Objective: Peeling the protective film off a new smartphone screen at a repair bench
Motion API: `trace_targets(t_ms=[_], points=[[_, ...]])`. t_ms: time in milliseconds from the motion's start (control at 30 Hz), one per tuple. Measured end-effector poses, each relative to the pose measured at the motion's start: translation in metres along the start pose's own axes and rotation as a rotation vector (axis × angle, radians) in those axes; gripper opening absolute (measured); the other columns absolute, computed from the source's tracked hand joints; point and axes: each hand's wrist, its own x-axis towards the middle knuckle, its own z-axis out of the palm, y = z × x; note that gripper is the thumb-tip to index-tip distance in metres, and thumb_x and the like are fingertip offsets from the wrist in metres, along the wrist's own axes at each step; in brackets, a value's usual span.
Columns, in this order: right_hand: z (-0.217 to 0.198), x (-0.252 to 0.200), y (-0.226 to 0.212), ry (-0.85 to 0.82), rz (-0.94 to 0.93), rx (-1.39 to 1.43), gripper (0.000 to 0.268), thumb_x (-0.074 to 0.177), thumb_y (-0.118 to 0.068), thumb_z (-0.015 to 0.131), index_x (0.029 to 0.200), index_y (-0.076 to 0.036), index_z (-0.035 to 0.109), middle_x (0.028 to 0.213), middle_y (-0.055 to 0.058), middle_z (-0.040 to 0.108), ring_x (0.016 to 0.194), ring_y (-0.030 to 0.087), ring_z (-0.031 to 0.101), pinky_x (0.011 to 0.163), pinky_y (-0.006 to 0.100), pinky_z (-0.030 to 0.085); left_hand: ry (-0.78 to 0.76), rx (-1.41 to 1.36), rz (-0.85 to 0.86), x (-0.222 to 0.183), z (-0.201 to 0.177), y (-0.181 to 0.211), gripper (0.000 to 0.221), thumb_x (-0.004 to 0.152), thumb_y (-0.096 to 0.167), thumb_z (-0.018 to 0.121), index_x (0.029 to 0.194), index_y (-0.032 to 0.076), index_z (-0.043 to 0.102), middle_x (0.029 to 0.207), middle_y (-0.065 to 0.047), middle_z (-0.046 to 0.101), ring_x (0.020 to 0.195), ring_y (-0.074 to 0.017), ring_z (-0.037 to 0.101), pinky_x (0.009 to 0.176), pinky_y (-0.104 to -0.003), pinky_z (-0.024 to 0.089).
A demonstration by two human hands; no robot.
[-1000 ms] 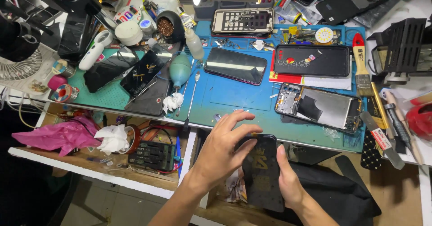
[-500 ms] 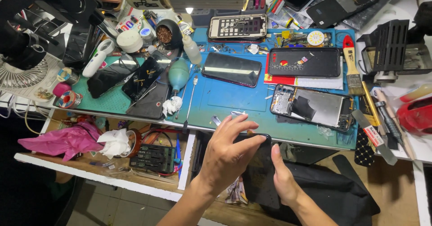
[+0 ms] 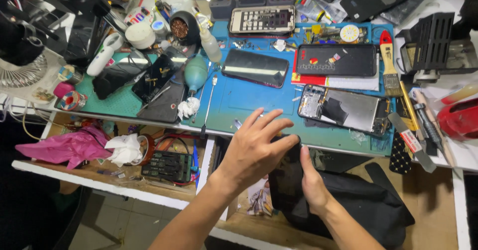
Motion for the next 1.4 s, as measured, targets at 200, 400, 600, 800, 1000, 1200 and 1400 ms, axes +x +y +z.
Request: trace_targets(t_ms=[200, 400, 600, 800, 1000, 1200, 1400], points=[[0.013, -0.015, -0.009, 0.008, -0.085, -0.044, 0.093, 0.095, -0.069, 0.03, 0.111, 0.015, 0.066, 0.103, 0.033, 0.069, 0.089, 0.043, 0.068, 0.083, 0.05, 0.055, 0.067, 0.094, 0.05, -0.004, 0.046, -0.014, 0.016, 0.088, 0.012, 0.071, 0.103, 0.019, 0.069, 0.112, -0.004, 0.066, 0.117, -0.031, 0.067, 0.105, -0.051, 0.05], [0.042, -0.032, -0.027, 0.073, -0.381, -0.15, 0.067, 0.105, -0.05, 0.03, 0.144, -0.004, 0.058, 0.146, 0.02, 0.061, 0.131, 0.035, 0.062, 0.114, 0.051, 0.043, 0.153, 0.005, -0.132, -0.002, 0.029, 0.009, 0.03, 0.091, 0.011, 0.071, 0.12, 0.017, 0.066, 0.122, -0.007, 0.066, 0.121, -0.0327, 0.067, 0.104, -0.049, 0.054], [0.012, -0.014, -0.023, -0.04, -0.246, 0.078, 0.096, 0.092, -0.078, 0.024, 0.12, 0.004, 0.066, 0.099, 0.021, 0.071, 0.09, 0.03, 0.068, 0.09, 0.044, 0.055, 0.052, -0.294, -0.237, -0.053, 0.005, 0.075, 0.026, 0.091, 0.01, 0.077, 0.113, -0.002, 0.068, 0.117, -0.021, 0.069, 0.112, -0.0397, 0.07, 0.101, -0.052, 0.058], [0.02, -0.016, -0.021, 0.033, -0.347, 0.079, 0.094, 0.091, -0.077, 0.022, 0.118, 0.002, 0.066, 0.092, 0.018, 0.071, 0.08, 0.03, 0.068, 0.078, 0.041, 0.057, 0.048, -0.268, -0.374, -0.077, 0.027, 0.097, 0.032, 0.089, 0.011, 0.077, 0.116, -0.003, 0.069, 0.127, -0.026, 0.069, 0.121, -0.0447, 0.067, 0.105, -0.054, 0.056], [0.016, -0.012, -0.018, 0.102, -0.402, 0.093, 0.093, 0.09, -0.077, 0.024, 0.12, 0.001, 0.065, 0.093, 0.018, 0.07, 0.079, 0.03, 0.069, 0.076, 0.04, 0.057, 0.027, -0.318, -0.453, -0.08, 0.033, 0.102, 0.034, 0.087, 0.007, 0.076, 0.118, -0.003, 0.067, 0.129, -0.025, 0.067, 0.123, -0.0469, 0.065, 0.106, -0.05, 0.055], [0.017, -0.014, -0.018, 0.109, -0.424, 0.153, 0.091, 0.092, -0.076, 0.025, 0.119, 0.001, 0.065, 0.09, 0.018, 0.069, 0.078, 0.03, 0.067, 0.075, 0.04, 0.056, -0.036, -0.415, -0.568, -0.07, 0.029, 0.099, 0.037, 0.085, 0.008, 0.076, 0.12, 0.0, 0.068, 0.131, -0.024, 0.065, 0.12, -0.0375, 0.066, 0.107, -0.045, 0.053], [0.026, -0.021, -0.02, 0.114, -0.508, 0.11, 0.087, 0.094, -0.071, 0.026, 0.118, 0.003, 0.065, 0.092, 0.02, 0.069, 0.079, 0.03, 0.066, 0.077, 0.042, 0.058, -0.045, -0.419, -0.661, -0.063, 0.031, 0.095, 0.04, 0.081, 0.015, 0.077, 0.12, 0.008, 0.068, 0.131, -0.016, 0.063, 0.12, -0.0334, 0.066, 0.096, -0.042, 0.056]])
